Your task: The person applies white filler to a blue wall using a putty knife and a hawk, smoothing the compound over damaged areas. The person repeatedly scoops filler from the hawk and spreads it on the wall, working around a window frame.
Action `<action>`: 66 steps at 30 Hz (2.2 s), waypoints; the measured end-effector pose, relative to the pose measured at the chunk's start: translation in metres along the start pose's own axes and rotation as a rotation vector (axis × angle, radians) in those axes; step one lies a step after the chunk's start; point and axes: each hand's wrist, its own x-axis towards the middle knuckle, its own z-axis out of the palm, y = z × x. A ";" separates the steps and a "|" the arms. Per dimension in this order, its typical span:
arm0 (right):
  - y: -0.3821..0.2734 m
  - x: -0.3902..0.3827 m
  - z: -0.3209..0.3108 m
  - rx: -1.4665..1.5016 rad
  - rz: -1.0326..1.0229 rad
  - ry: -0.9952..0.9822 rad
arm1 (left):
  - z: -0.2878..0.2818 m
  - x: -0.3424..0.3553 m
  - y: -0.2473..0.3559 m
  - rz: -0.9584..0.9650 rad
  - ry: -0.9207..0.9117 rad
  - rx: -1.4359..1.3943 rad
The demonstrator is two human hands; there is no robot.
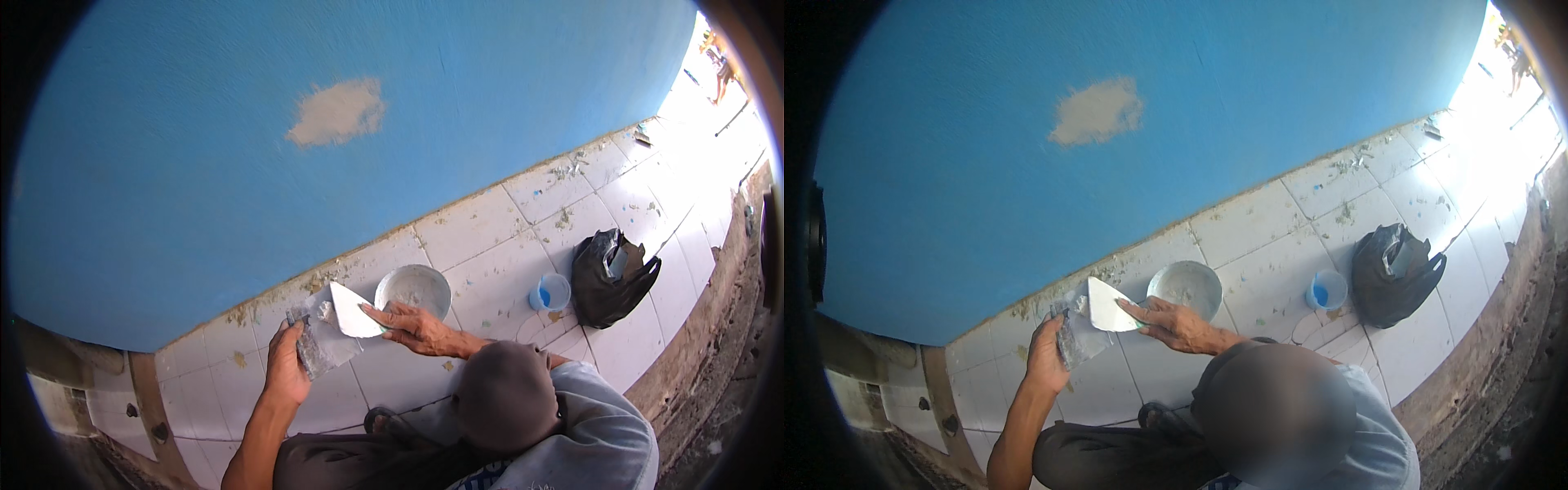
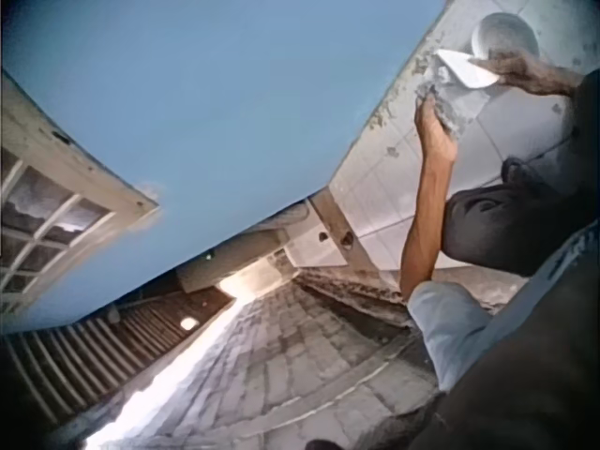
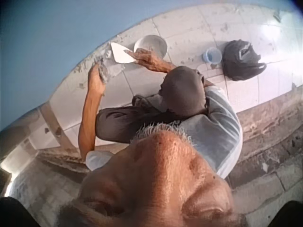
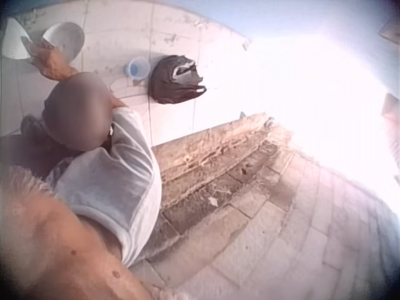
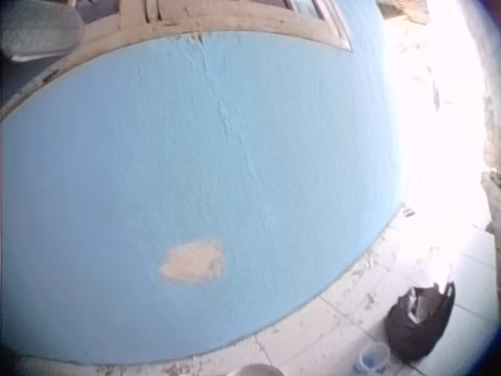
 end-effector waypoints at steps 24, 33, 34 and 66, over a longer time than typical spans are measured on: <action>-0.017 0.010 -0.019 -0.060 0.097 0.050 | 0.000 -0.001 0.004 0.054 -0.076 0.017; 0.004 -0.012 -0.016 -0.231 0.178 -0.125 | 0.019 -0.010 0.008 0.128 -0.060 -0.038; 0.006 -0.012 -0.018 -0.197 0.166 -0.116 | 0.018 -0.010 0.007 0.137 -0.070 -0.044; -0.114 0.040 -0.102 0.210 0.462 -0.048 | 0.035 -0.035 0.044 0.753 0.189 0.384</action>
